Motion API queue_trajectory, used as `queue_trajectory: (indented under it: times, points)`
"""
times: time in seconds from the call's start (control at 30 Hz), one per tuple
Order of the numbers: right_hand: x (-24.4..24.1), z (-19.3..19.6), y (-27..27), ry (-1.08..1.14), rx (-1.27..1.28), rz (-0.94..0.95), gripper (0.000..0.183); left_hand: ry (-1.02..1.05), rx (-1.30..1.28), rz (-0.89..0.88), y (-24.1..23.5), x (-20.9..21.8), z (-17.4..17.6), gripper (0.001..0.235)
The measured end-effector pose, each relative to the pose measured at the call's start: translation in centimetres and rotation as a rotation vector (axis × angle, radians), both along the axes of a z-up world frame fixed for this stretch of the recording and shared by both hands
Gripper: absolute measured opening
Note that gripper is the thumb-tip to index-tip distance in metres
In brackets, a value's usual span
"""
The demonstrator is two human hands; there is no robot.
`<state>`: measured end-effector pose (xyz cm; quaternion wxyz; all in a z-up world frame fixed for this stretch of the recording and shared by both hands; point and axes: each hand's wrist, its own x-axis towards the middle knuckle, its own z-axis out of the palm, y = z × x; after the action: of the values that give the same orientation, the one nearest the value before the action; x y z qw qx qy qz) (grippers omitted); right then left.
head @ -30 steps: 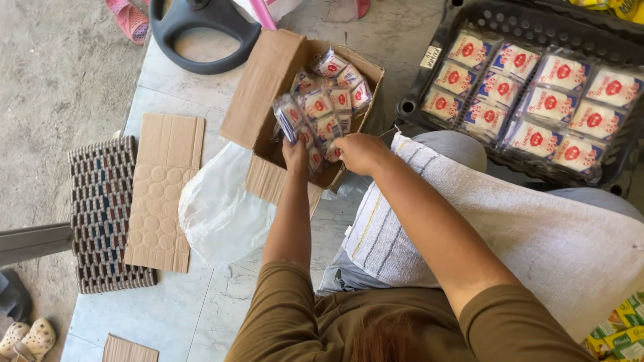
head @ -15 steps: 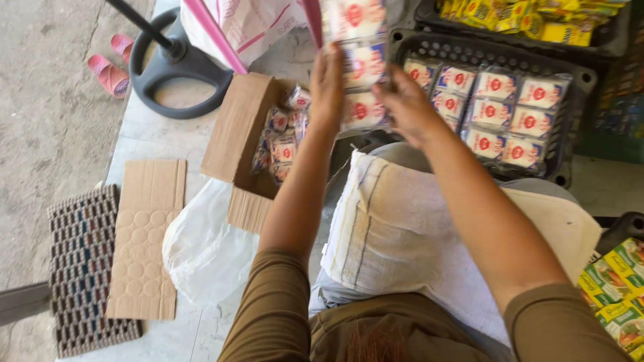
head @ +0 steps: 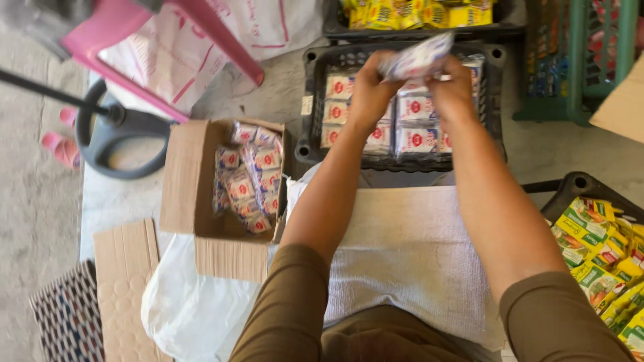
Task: The person organizes small packages of food, transferring them from a cardboard box into a plastic crate.
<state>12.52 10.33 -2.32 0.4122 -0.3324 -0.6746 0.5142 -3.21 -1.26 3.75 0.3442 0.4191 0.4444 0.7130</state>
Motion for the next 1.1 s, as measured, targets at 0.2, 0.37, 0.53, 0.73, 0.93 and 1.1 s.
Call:
queue_trajectory:
  times: [0.2,0.37,0.53,0.73,0.93,1.1]
  points:
    - [-2.2,13.2,-4.7,0.143,-0.886,0.097,0.031,-0.125,-0.084,0.057,-1.0,-1.4,1.7,0.032]
    - [-1.0,9.8,-2.1,0.383,-1.045,0.2,0.049,-0.02,0.043,0.02,-0.8,-2.8,0.3,0.032]
    - [-1.1,10.0,-1.9,0.327,-0.904,0.301,0.043,0.529,0.14,0.279,-1.4,-2.5,2.0,0.03]
    - [-0.6,11.0,-2.9,0.199,-0.804,0.234,0.062,-0.513,-0.351,0.117,-1.5,-3.5,2.0,0.045]
    - [-1.0,11.3,-4.1,0.069,-0.761,0.283,0.062,-0.484,-0.34,-0.007,-1.2,-2.7,0.6,0.043]
    - [-1.0,12.7,-5.5,0.016,-0.685,0.228,0.057,-0.41,-0.196,0.011,-1.5,-2.3,1.6,0.04]
